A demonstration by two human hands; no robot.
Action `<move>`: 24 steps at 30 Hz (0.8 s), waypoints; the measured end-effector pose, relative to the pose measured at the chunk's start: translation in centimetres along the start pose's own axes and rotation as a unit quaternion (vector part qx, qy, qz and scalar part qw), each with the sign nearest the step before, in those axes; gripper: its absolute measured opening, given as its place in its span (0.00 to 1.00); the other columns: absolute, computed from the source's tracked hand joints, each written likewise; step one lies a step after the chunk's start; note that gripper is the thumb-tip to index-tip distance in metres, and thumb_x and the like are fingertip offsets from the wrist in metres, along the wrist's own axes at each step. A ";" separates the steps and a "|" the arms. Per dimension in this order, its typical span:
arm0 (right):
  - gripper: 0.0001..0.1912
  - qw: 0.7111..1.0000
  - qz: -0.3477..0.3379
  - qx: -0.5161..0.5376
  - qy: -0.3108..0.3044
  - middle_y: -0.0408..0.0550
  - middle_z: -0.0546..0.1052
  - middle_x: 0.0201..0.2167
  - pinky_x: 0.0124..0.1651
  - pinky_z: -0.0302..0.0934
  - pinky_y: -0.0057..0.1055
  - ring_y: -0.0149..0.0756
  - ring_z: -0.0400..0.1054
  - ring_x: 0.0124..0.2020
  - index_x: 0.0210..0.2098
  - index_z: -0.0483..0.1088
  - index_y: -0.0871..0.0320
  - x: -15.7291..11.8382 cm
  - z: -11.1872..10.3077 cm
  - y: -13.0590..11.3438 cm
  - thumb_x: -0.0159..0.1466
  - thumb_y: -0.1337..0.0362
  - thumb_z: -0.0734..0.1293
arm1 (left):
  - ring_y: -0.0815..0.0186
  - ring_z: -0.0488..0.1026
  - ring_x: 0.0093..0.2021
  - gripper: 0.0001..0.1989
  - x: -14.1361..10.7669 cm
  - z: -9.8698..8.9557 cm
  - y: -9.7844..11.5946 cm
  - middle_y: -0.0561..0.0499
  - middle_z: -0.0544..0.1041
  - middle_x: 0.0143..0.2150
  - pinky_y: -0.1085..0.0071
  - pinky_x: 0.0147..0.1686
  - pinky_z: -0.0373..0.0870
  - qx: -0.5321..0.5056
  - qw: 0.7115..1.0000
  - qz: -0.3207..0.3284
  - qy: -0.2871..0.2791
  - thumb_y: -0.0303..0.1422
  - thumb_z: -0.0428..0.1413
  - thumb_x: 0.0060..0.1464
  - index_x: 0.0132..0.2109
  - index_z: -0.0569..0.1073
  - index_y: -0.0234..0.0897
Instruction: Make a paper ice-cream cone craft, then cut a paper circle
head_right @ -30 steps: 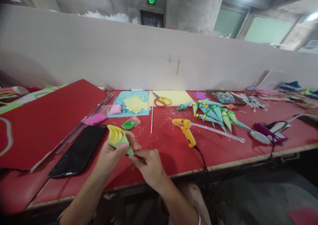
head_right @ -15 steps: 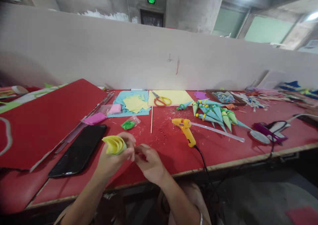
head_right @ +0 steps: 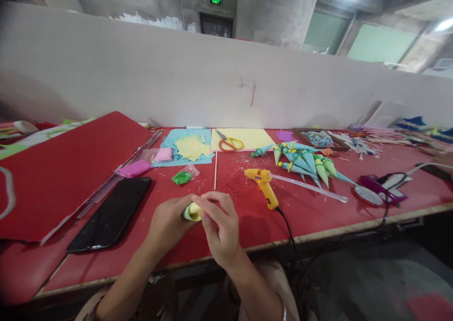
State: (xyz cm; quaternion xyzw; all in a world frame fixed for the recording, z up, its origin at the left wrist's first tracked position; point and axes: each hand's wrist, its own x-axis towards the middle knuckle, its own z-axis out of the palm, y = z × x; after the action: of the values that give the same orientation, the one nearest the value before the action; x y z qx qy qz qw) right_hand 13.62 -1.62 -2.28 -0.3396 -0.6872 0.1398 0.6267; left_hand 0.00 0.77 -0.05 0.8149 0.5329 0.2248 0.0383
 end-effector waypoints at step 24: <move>0.18 0.999 0.006 -0.013 -0.050 0.48 0.74 0.46 0.50 0.62 0.37 0.36 0.67 0.48 0.51 0.65 0.51 0.2 0.6 0.1 0.63 0.71 0.57 | 0.58 0.75 0.31 0.08 0.3 -0.2 0.3 0.48 0.78 0.30 0.74 0.23 0.53 -0.026 0.996 -0.063 -0.059 0.33 0.50 0.49 0.37 0.72 0.40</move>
State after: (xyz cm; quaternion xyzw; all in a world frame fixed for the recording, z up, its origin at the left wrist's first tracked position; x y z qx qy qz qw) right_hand 13.06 -1.32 -2.28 -0.3441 -0.7178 0.1514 0.5860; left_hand 0.24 0.88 0.30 0.7901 0.5741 0.1871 0.1056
